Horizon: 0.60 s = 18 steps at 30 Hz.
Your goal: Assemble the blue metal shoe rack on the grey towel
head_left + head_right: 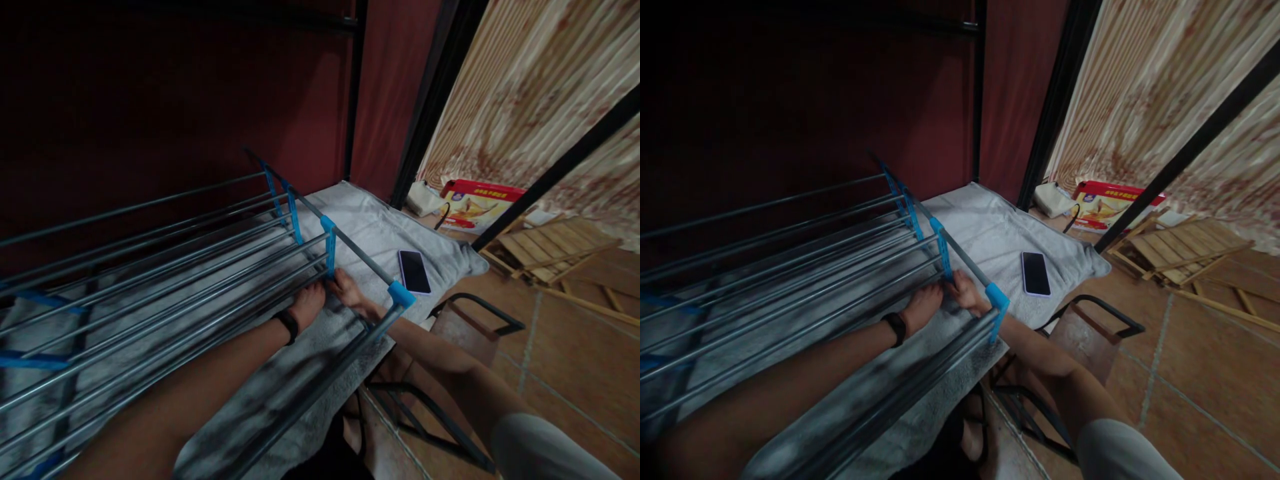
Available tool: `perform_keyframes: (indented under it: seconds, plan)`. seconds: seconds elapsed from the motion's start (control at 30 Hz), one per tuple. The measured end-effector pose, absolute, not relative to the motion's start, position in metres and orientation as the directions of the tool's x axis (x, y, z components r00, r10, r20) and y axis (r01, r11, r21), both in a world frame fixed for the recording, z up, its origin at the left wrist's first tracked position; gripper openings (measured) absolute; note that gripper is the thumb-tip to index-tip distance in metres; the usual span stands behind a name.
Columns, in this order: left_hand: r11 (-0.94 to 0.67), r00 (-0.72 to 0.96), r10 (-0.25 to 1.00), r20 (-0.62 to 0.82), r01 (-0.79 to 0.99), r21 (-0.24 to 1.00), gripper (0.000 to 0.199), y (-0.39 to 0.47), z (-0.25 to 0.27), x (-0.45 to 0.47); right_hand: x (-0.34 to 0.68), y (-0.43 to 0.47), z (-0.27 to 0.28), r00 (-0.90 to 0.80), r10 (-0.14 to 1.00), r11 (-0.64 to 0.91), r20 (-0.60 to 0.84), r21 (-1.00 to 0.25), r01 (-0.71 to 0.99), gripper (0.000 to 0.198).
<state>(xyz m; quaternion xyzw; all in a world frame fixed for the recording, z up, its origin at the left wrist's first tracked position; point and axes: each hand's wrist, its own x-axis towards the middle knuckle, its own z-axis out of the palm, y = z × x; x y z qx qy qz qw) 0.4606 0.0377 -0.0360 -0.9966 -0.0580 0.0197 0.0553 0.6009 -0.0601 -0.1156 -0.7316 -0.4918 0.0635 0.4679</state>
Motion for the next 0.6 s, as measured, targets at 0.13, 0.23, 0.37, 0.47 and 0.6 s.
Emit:
perform_keyframes:
  seconds: [0.13,0.23,0.37,0.47,0.6]
  plan:
    - [-0.988,0.993,0.115,-0.035,0.11,-0.109,0.037,0.039,-0.04,0.463,0.603,-0.059,-0.123,0.516,0.775,-0.086,0.364,-0.749,0.657,0.013]
    - [-0.987,0.99,0.135,-0.033,0.131,-0.091,0.037,0.041,-0.042,0.466,0.604,-0.06,-0.122,0.505,0.786,-0.076,0.358,-0.754,0.653,0.013]
    - [-0.985,0.986,0.163,-0.038,0.161,-0.06,0.037,0.045,-0.042,0.468,0.603,-0.062,-0.118,0.501,0.799,-0.061,0.331,-0.785,0.617,0.015]
    - [-0.983,0.983,0.182,-0.035,0.18,-0.042,0.04,0.044,-0.04,0.466,0.602,-0.064,-0.116,0.52,0.8,-0.08,0.299,-0.806,0.586,0.017]
    - [-0.974,0.976,0.218,0.0,0.218,0.054,0.041,0.042,-0.041,0.464,0.599,-0.066,-0.11,0.539,0.786,-0.051,0.304,-0.836,0.547,0.02]
